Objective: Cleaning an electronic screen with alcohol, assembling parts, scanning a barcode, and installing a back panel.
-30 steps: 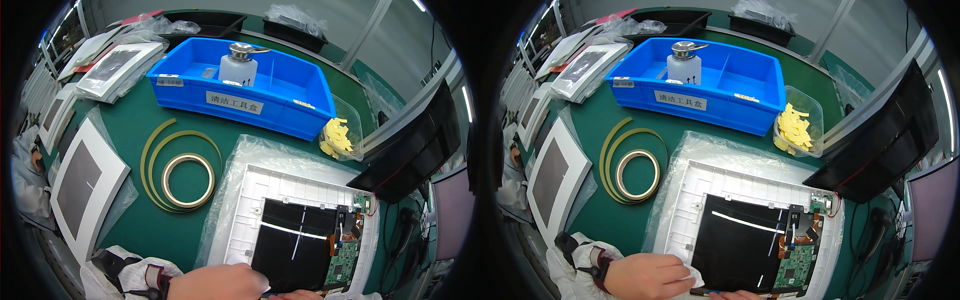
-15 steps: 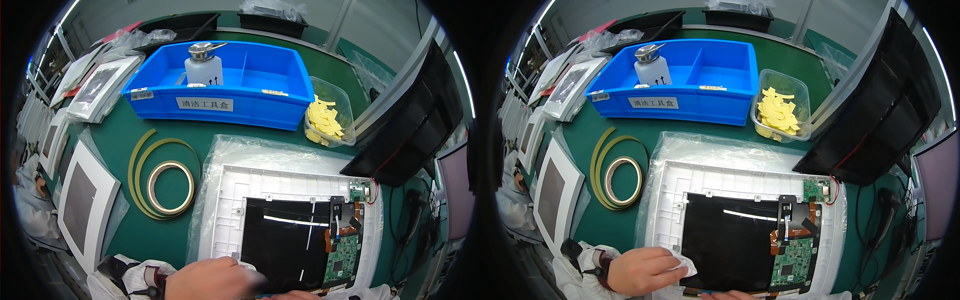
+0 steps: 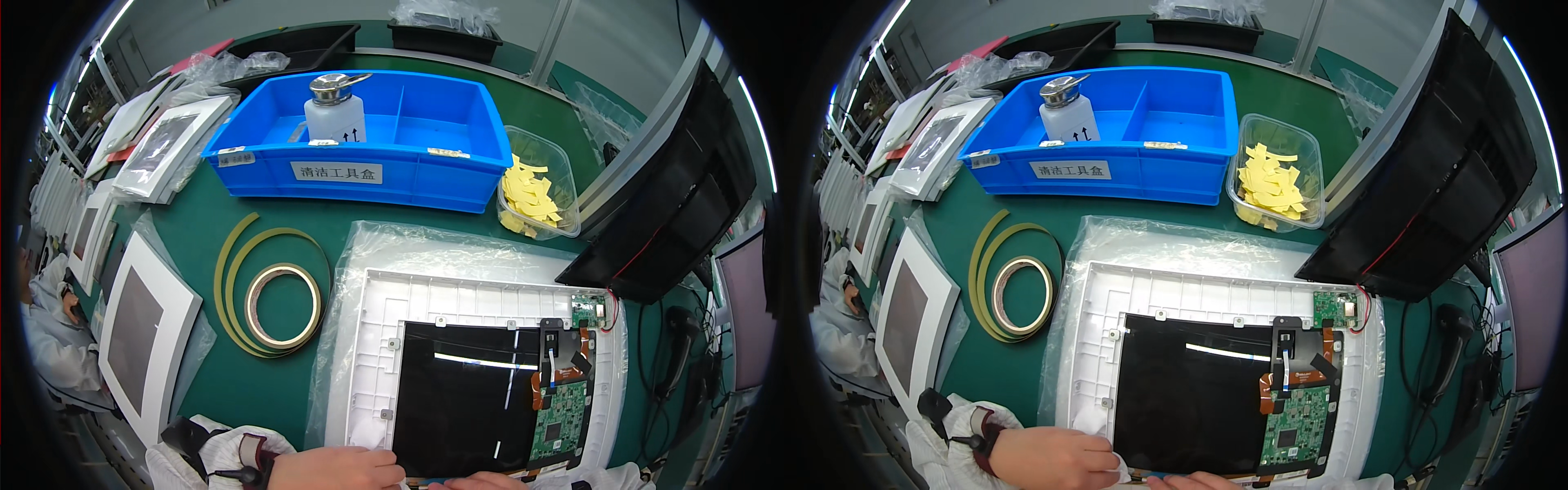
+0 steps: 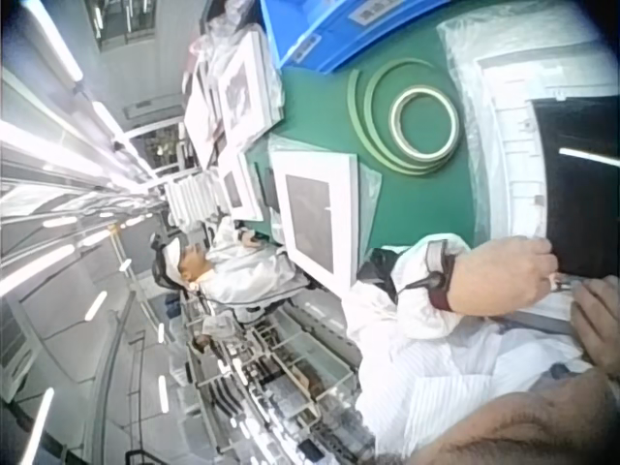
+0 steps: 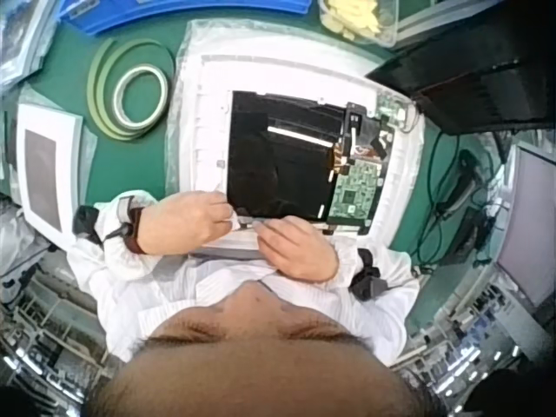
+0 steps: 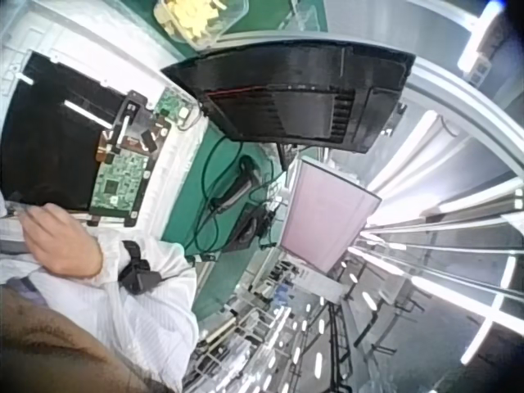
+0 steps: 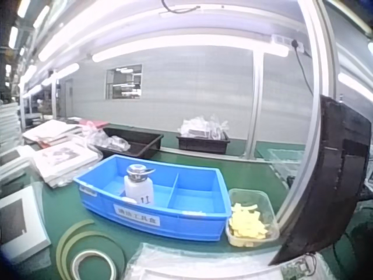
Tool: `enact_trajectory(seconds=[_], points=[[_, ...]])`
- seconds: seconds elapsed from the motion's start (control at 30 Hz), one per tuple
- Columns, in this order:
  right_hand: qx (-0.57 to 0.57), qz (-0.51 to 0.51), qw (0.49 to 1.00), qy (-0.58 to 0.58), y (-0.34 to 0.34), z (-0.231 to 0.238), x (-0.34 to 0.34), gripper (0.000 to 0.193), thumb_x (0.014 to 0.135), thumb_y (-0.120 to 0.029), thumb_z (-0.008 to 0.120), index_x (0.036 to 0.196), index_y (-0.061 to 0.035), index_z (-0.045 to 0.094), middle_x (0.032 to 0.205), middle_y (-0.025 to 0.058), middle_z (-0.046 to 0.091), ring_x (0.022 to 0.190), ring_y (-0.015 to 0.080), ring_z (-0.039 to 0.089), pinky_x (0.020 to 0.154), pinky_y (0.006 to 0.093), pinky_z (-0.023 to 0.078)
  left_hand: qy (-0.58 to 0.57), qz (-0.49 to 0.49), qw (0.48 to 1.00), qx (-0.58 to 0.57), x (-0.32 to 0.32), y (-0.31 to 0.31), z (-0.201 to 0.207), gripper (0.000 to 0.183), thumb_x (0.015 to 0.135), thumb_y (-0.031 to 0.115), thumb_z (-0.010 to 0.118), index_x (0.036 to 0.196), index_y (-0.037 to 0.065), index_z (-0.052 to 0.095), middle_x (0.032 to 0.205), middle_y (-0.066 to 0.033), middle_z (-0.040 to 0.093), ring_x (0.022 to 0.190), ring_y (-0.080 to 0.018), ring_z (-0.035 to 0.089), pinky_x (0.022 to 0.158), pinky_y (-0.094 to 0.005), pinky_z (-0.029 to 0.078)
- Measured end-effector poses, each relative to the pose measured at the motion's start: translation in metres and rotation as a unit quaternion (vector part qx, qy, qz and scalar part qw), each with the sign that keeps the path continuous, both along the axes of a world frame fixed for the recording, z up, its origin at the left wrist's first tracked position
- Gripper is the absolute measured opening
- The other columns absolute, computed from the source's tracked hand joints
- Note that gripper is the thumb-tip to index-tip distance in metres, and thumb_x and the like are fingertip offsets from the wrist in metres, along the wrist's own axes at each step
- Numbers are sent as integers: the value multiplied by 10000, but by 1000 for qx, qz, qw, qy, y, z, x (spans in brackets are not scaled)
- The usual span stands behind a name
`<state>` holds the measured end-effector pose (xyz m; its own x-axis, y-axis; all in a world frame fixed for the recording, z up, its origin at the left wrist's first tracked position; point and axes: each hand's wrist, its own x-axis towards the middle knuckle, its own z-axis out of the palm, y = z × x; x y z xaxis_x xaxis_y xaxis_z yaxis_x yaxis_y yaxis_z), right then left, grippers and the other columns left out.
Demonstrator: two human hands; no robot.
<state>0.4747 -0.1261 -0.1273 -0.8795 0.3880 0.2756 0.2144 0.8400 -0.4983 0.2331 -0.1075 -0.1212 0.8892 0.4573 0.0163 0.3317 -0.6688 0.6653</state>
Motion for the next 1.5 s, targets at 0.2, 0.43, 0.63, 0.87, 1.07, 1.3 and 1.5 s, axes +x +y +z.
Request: enact_trajectory(seconds=[0.2, 0.43, 0.63, 0.87, 1.07, 1.3, 1.5], points=[[3, 0, 1000, -2, 1, 1, 0, 259, 692, -128, 564, 887, 43, 574, 1019, 173, 556, 882, 272, 542, 714, 352, 437, 4, 19, 1000, -1, -7, 4, 6, 104, 670, 119, 518, 718, 32, 553, 764, -74, 481, 777, -221, 497, 675, -298, 436], [5, -10, 1000, -1, -1, 0, -1, 243, 692, -119, 573, 875, 40, 573, 1016, 169, 559, 878, 263, 543, 699, 347, 439, -13, 27, 999, 41, 2, 10, 0, 342, 703, 97, 547, 1020, -30, 532, 918, -103, 524, 860, -217, 524, 750, -284, 463], [1, -9, 1000, -6, -1, 2, -1, 235, 693, -118, 575, 869, 37, 577, 1016, 163, 564, 878, 258, 545, 699, 345, 440, -5, 31, 997, 64, 4, -1, -2, 110, 669, 120, 521, 726, 34, 557, 768, -68, 485, 780, -216, 494, 680, -297, 434], [3, -12, 1000, -2, -1, 0, -2, 228, 688, -112, 580, 861, 37, 581, 1006, 161, 569, 874, 257, 546, 702, 345, 442, 38, -23, 999, 16, -4, 1, 6, 132, 670, 127, 517, 749, 29, 556, 786, -60, 493, 782, -212, 489, 689, -294, 431], [4, -12, 1000, 1, 0, 0, -1, 234, 688, -117, 578, 863, 37, 582, 1011, 162, 567, 880, 260, 545, 705, 344, 442, 1, 49, 996, 75, 1, 2, 4, 166, 670, 132, 512, 780, 18, 562, 818, -73, 487, 792, -217, 485, 693, -295, 430], [-1, -11, 1000, 3, 0, 0, -1, 256, 682, -127, 566, 876, 40, 578, 1027, 168, 559, 894, 266, 541, 719, 351, 439, 6, 19, 999, 49, 3, -1, -6, 166, 675, 132, 509, 783, 18, 564, 812, -74, 483, 798, -218, 485, 695, -295, 428], [-5, -4, 1000, -1, -1, 2, 0, 295, 659, -138, 557, 888, 47, 576, 1031, 174, 556, 904, 271, 537, 731, 354, 436, 26, -7, 998, 65, -1, -3, 5, 113, 733, 130, 539, 718, 20, 561, 726, -52, 510, 709, -179, 504, 618, -270, 424]])
